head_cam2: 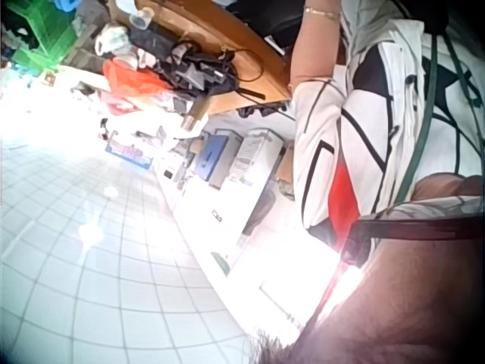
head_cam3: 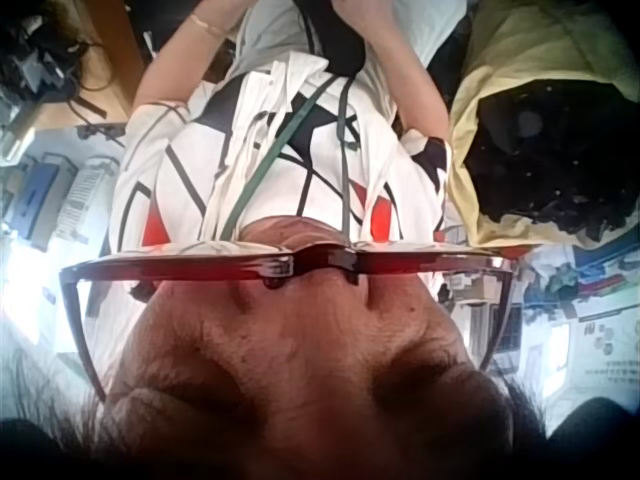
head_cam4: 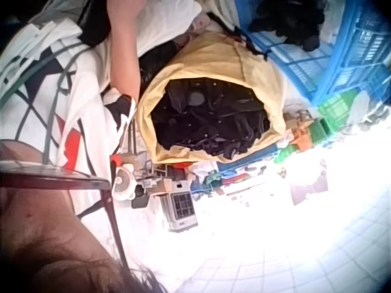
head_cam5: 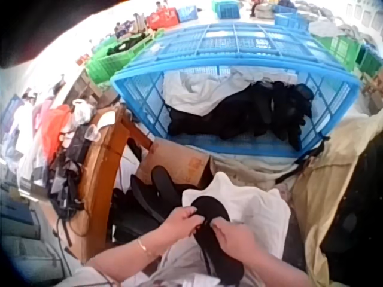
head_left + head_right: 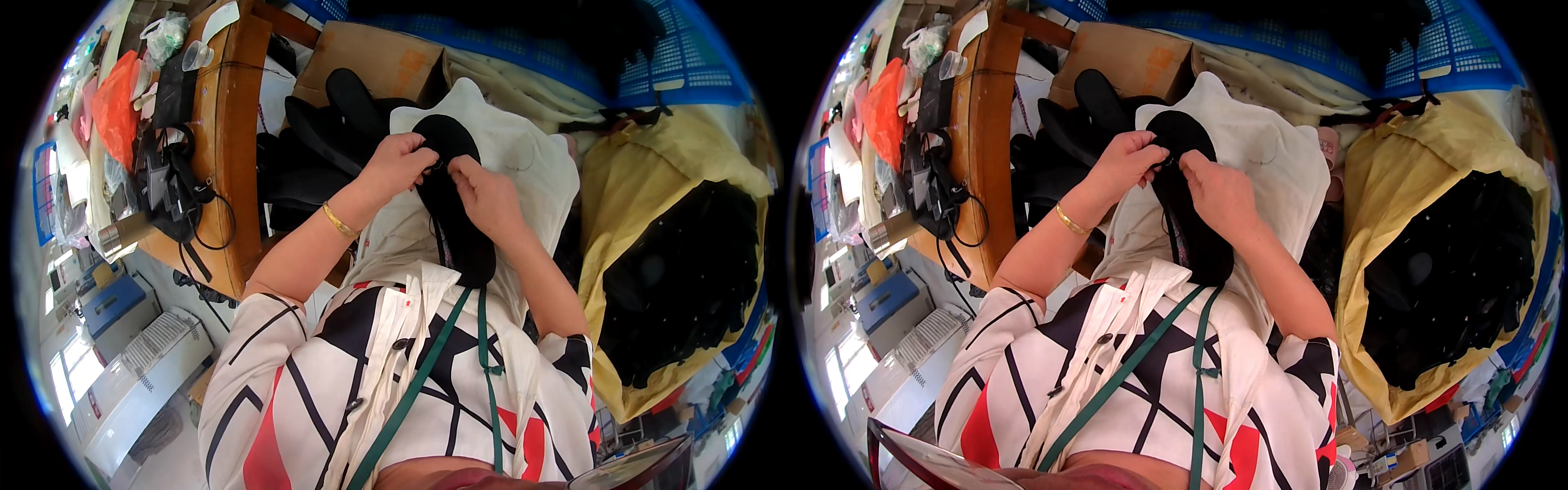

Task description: The person sits cross-legged on the floor and hand-sews a black shoe using a needle and thread. They repeatedly insert the needle into the shoe's sole and pull the thread through to secure the stitching.

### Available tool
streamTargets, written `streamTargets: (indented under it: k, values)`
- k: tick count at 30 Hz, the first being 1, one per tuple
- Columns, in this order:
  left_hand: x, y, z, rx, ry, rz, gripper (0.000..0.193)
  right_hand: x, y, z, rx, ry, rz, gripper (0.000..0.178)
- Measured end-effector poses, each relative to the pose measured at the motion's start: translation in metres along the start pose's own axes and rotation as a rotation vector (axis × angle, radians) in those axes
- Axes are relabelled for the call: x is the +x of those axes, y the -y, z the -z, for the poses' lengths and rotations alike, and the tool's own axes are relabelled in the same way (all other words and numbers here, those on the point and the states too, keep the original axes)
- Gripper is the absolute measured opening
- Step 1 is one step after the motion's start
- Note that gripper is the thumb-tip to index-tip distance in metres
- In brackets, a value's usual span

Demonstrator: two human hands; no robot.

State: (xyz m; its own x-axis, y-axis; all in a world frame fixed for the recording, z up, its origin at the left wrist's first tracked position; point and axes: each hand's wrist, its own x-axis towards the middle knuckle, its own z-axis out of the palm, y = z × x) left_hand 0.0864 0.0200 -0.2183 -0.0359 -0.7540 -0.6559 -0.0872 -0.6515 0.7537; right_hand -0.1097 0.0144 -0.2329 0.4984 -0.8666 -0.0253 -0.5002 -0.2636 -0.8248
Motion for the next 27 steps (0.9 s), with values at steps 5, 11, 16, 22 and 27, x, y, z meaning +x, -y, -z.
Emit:
streamTargets:
  k: [5, 11, 16, 22, 27]
  values:
    - [0.001, -0.006, 0.002, -0.014, 0.044, 0.047, 0.014, 0.002, 0.005, 0.001, -0.009, 0.023, -0.048, 0.005]
    - [0.001, -0.004, 0.002, -0.036, 0.051, 0.057, 0.015, 0.002, 0.000, 0.004, 0.041, 0.067, -0.046, 0.007]
    - [-0.001, -0.007, 0.001, -0.043, 0.054, 0.041, 0.014, 0.005, 0.000, 0.011, 0.103, 0.110, -0.032, 0.009]
    - [0.006, -0.004, 0.011, -0.064, 0.137, 0.072, 0.013, 0.002, 0.009, 0.001, 0.028, 0.027, -0.071, 0.006]
    - [0.007, -0.001, 0.013, -0.168, 0.144, 0.113, 0.012, -0.005, 0.006, -0.012, -0.010, -0.061, -0.017, 0.006]
